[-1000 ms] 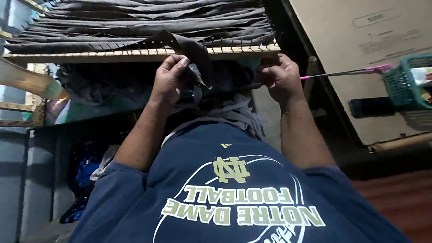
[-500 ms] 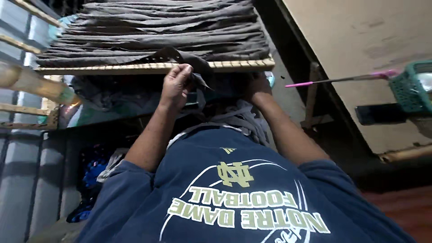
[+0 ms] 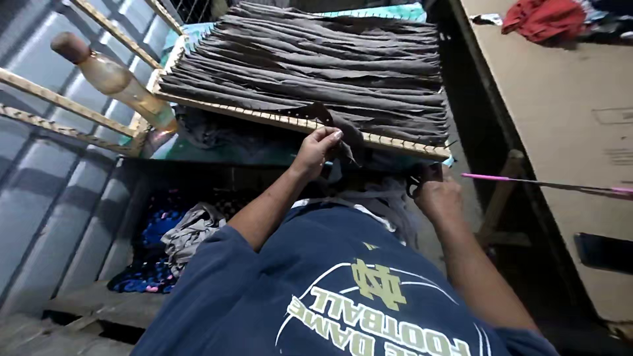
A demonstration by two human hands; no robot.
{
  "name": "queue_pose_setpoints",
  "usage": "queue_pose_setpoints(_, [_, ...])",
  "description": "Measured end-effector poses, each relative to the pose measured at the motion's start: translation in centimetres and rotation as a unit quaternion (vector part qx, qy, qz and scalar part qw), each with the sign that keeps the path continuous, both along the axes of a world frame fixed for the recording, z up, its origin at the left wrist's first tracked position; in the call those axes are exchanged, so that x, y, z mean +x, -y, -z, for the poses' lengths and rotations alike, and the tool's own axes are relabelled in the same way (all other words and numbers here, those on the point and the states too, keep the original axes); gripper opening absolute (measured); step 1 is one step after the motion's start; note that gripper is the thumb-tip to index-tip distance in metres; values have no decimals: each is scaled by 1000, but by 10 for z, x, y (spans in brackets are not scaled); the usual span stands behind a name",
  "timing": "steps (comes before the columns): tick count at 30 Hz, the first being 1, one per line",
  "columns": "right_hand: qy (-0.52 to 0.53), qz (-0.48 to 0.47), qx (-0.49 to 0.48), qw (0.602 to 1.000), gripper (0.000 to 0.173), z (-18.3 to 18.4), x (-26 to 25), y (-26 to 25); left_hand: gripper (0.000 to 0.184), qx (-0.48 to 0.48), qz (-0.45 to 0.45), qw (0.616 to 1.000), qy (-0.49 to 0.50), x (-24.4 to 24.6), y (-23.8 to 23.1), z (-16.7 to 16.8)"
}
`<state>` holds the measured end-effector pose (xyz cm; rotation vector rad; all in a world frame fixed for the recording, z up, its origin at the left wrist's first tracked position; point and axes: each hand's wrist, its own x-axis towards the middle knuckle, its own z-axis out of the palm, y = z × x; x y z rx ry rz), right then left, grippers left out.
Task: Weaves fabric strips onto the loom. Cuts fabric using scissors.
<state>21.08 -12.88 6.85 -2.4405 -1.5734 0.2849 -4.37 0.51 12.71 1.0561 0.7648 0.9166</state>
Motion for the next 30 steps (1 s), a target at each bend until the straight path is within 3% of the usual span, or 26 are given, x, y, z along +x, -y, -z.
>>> queue_pose_setpoints(10, [89,-27,83,992,33,25,-1,-6,14,-48,-16,998,-26,-1,1,9])
queue_pose_setpoints(15, [94,7,9,995,33,25,-3,-11,13,-49,-19,998,-35,1,3,9])
queue_pose_setpoints(22, [147,-79,248,954,18,53,9,0,12,-61,-19,998,-25,1,4,9])
queue_pose_setpoints(27, [118,-150,250,949,11,65,20,29,10,-70,-17,997,-18,2,4,15])
queue_pose_setpoints(30, [80,-144,234,958,13,77,32,59,11,-81,-21,996,-26,1,5,17])
